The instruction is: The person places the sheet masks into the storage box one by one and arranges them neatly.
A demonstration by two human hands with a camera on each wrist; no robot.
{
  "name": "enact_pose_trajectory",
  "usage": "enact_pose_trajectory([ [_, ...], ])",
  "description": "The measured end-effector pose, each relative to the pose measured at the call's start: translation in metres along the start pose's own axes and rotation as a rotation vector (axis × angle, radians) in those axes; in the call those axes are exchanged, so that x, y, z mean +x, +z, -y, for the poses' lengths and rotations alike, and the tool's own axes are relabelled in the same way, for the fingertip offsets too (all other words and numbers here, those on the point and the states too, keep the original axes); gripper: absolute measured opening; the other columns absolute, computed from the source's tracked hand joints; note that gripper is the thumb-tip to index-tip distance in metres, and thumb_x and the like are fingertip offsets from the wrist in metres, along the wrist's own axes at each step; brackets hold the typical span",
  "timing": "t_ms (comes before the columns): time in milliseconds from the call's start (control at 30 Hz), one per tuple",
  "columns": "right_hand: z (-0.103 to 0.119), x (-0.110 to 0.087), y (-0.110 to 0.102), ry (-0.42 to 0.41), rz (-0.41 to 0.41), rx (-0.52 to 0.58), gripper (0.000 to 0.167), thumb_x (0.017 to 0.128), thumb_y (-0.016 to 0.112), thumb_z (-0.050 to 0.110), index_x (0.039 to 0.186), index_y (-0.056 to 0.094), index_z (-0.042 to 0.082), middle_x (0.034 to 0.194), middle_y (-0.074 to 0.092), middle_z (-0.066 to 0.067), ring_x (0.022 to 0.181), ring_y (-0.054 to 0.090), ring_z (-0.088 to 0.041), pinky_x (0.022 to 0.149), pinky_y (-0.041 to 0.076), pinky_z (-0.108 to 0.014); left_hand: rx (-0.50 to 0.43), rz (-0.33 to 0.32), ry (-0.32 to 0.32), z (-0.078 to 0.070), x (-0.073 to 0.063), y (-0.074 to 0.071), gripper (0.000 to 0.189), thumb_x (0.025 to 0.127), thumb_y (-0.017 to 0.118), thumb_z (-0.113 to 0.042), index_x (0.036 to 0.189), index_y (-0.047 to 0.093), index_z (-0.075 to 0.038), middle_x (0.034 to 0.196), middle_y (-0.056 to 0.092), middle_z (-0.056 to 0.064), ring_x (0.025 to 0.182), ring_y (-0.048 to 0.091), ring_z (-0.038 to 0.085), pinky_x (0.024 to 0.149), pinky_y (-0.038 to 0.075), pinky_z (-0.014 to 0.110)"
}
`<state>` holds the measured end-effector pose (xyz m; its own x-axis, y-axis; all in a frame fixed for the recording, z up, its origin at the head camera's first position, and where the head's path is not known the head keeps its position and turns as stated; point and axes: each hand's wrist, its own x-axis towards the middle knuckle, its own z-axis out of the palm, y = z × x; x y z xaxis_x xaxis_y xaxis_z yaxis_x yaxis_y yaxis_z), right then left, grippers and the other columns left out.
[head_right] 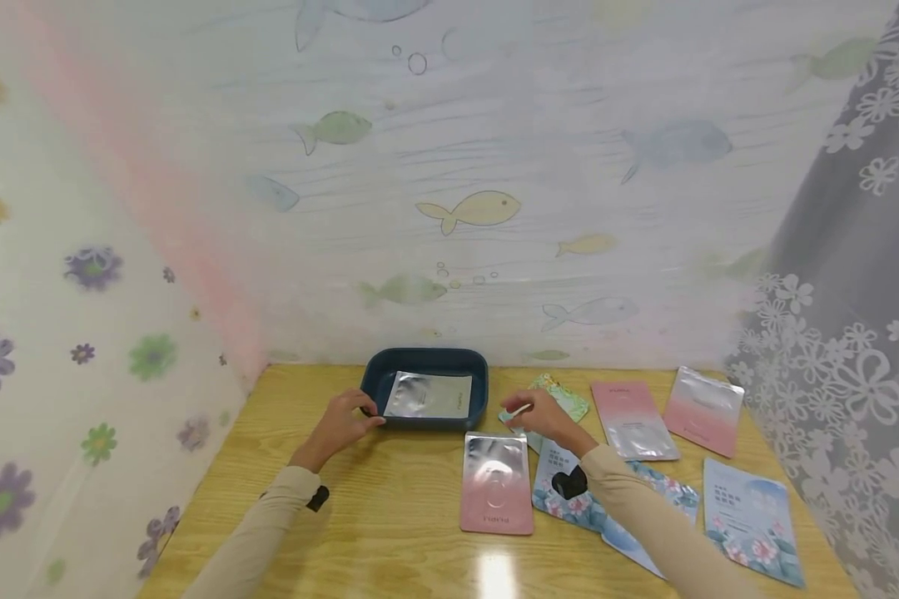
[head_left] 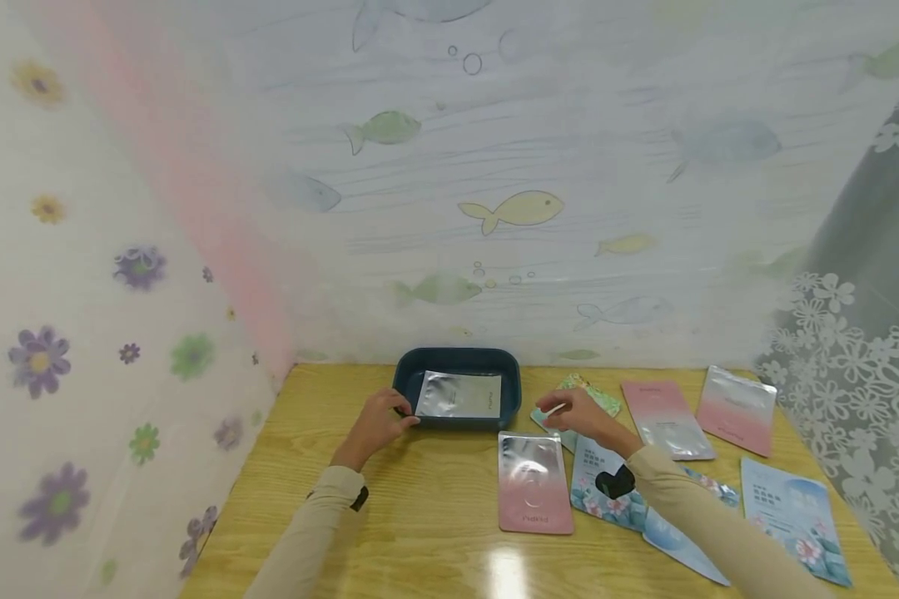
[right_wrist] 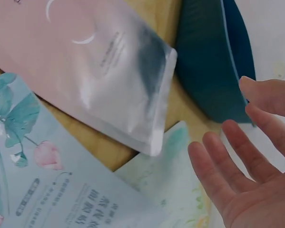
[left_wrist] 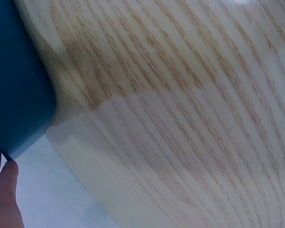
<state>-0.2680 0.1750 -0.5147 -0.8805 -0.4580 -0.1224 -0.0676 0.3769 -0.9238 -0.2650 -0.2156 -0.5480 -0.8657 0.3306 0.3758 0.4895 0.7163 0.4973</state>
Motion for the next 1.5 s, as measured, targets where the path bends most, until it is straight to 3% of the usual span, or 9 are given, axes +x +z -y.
enact_pose_trajectory([
  [233, -0.016, -0.003, 0.006, 0.015, -0.011, -0.012, 0.032, 0.086, 0.064, 0.001, 0.115, 0.059, -0.01, 0.111, 0.059, -0.028, 0.09, 0.063, -0.026, 0.079, 0.05, -0.051, -0.009, 0.01, -0.025, -0.001, -0.001, -0.002, 0.016, 0.074, 0.082, -0.016, 0.074, 0.066, -0.013, 0.078, 0.058, -0.002, 0.079, 0.054, 0.017, 0.072, 0.048, 0.035],
  [400, -0.027, 0.0, 0.012, 0.0, -0.064, -0.027, 0.029, 0.081, 0.068, -0.003, 0.109, 0.062, -0.011, 0.106, 0.061, -0.029, 0.091, 0.063, -0.032, 0.075, 0.053, -0.043, 0.001, 0.011, -0.027, -0.001, 0.003, -0.003, 0.016, 0.075, 0.082, -0.016, 0.074, 0.067, -0.012, 0.078, 0.058, -0.002, 0.08, 0.054, 0.018, 0.073, 0.048, 0.036],
  [567, -0.036, 0.007, 0.019, -0.048, -0.167, -0.17, 0.028, 0.071, 0.078, -0.006, 0.096, 0.068, -0.006, 0.096, 0.066, -0.021, 0.084, 0.064, -0.03, 0.071, 0.052, -0.035, 0.002, 0.0, -0.027, 0.0, 0.004, -0.004, 0.016, 0.074, 0.082, -0.016, 0.073, 0.066, -0.012, 0.077, 0.059, -0.001, 0.079, 0.054, 0.018, 0.073, 0.048, 0.037],
  [800, -0.044, 0.01, 0.025, -0.07, -0.193, -0.296, 0.034, 0.056, 0.084, -0.009, 0.084, 0.067, -0.002, 0.079, 0.064, -0.01, 0.07, 0.058, -0.019, 0.063, 0.049, -0.032, -0.008, -0.009, -0.023, -0.001, 0.003, -0.001, 0.016, 0.073, 0.083, -0.016, 0.073, 0.067, -0.011, 0.076, 0.058, -0.002, 0.078, 0.054, 0.018, 0.072, 0.048, 0.036],
  [967, -0.047, 0.009, 0.026, -0.078, -0.192, -0.296, 0.025, 0.059, 0.081, -0.012, 0.076, 0.066, -0.001, 0.066, 0.059, -0.004, 0.059, 0.053, -0.013, 0.052, 0.046, -0.025, -0.011, -0.021, -0.004, -0.002, 0.004, 0.0, 0.017, 0.072, 0.083, -0.015, 0.072, 0.066, -0.012, 0.076, 0.058, -0.002, 0.077, 0.054, 0.016, 0.071, 0.048, 0.035],
  [1133, -0.043, 0.006, 0.026, -0.091, -0.19, -0.294, 0.019, 0.064, 0.077, -0.011, 0.077, 0.066, -0.002, 0.065, 0.058, -0.003, 0.058, 0.052, -0.013, 0.05, 0.045, -0.025, -0.004, -0.015, -0.003, -0.003, 0.005, 0.0, 0.017, 0.073, 0.083, -0.014, 0.072, 0.066, -0.011, 0.076, 0.058, -0.002, 0.077, 0.053, 0.016, 0.071, 0.048, 0.036],
  [1267, -0.037, 0.002, 0.022, -0.117, -0.151, -0.298, 0.022, 0.066, 0.074, -0.012, 0.083, 0.064, -0.003, 0.071, 0.059, -0.009, 0.06, 0.054, -0.017, 0.049, 0.046, -0.029, 0.0, 0.002, -0.011, -0.003, 0.003, -0.001, 0.017, 0.073, 0.083, -0.016, 0.072, 0.066, -0.012, 0.076, 0.058, -0.002, 0.077, 0.054, 0.017, 0.072, 0.048, 0.036],
  [1500, -0.03, -0.006, 0.011, -0.041, 0.094, -0.098, 0.015, 0.076, 0.061, -0.018, 0.088, 0.066, -0.009, 0.082, 0.064, -0.024, 0.055, 0.056, -0.025, 0.049, 0.051, -0.044, -0.006, 0.004, -0.028, -0.002, 0.001, 0.0, 0.019, 0.073, 0.083, -0.017, 0.071, 0.065, -0.014, 0.075, 0.056, -0.005, 0.077, 0.053, 0.015, 0.071, 0.048, 0.035],
])
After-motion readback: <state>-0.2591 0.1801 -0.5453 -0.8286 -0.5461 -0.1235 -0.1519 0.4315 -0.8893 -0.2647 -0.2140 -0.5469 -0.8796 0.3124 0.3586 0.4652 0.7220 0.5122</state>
